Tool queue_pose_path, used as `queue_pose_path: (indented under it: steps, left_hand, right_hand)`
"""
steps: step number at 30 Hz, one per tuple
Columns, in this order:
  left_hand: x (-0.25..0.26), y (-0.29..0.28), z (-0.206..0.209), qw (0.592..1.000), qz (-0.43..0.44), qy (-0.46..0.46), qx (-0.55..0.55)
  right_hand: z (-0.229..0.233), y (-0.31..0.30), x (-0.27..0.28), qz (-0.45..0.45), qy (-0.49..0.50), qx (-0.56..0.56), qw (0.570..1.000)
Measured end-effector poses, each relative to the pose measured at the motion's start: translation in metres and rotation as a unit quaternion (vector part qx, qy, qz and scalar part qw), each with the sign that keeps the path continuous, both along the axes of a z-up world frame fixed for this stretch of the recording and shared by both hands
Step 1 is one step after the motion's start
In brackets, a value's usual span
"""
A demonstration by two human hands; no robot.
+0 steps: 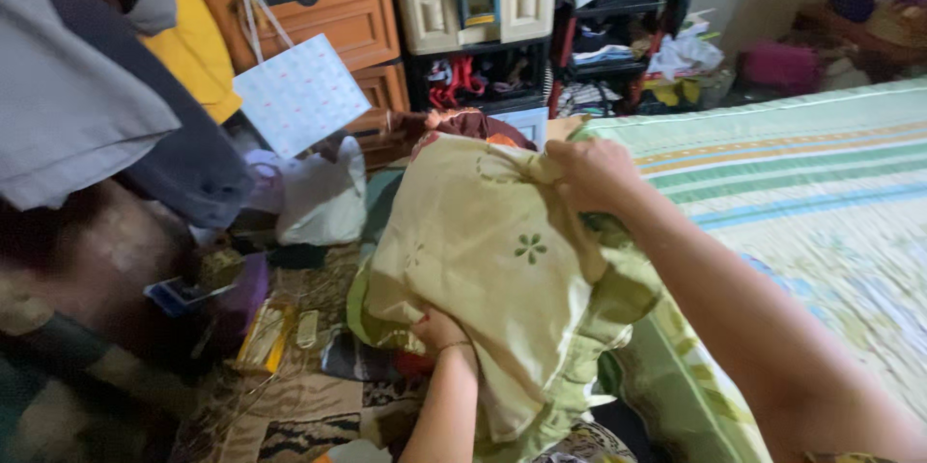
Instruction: The person arranges various bedding items on a bed, including a Hello Kitty pillow, a red plush toy, a Spider-Man blanket, and a long cylindrical pillow. They pick up, fold, and place these items in a specific order on the bed.
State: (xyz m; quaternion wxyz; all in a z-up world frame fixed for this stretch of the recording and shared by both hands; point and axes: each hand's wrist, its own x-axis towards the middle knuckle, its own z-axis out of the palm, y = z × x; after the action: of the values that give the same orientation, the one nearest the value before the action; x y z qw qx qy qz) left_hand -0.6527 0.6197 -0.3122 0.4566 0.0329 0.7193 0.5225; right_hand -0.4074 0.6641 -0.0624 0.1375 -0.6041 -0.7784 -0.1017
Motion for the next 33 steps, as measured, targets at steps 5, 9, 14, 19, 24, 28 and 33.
queue_pose_path:
  steps: [5, 9, 14, 19, 24, 28, 33]
  left_hand:
    - [0.067, -0.004, 0.006, 0.994, -0.049, 0.026, 0.092]
    - [0.109, 0.004, 0.007, 0.97, -0.061, 0.128, 0.195]
    - [0.167, -0.003, 0.048, 0.95, -0.125, -0.001, 0.286]
    - [0.225, -0.04, 0.128, 0.915, -0.2, 0.105, 0.334]
    - [0.302, -0.039, 0.162, 0.871, -0.22, 0.01, 0.44]
    - [0.372, -0.037, 0.154, 0.812, -0.209, 0.01, 0.544]
    - [0.431, -0.059, 0.142, 0.789, -0.276, 0.025, 0.548]
  right_hand:
    - [0.019, -0.029, 0.075, -0.032, -0.002, 0.049, 0.998]
    - [0.036, -0.059, 0.123, -0.15, -0.005, 0.016, 0.989]
    - [0.049, -0.102, 0.198, -0.228, 0.011, 0.033, 0.973]
    - [0.032, -0.155, 0.301, -0.19, 0.11, 0.148, 0.964]
    - [-0.011, -0.203, 0.42, -0.273, 0.116, 0.193, 0.935]
    - [-0.072, -0.243, 0.52, -0.255, 0.219, 0.224, 0.915]
    - [-0.121, -0.294, 0.575, -0.337, 0.252, 0.215, 0.881]
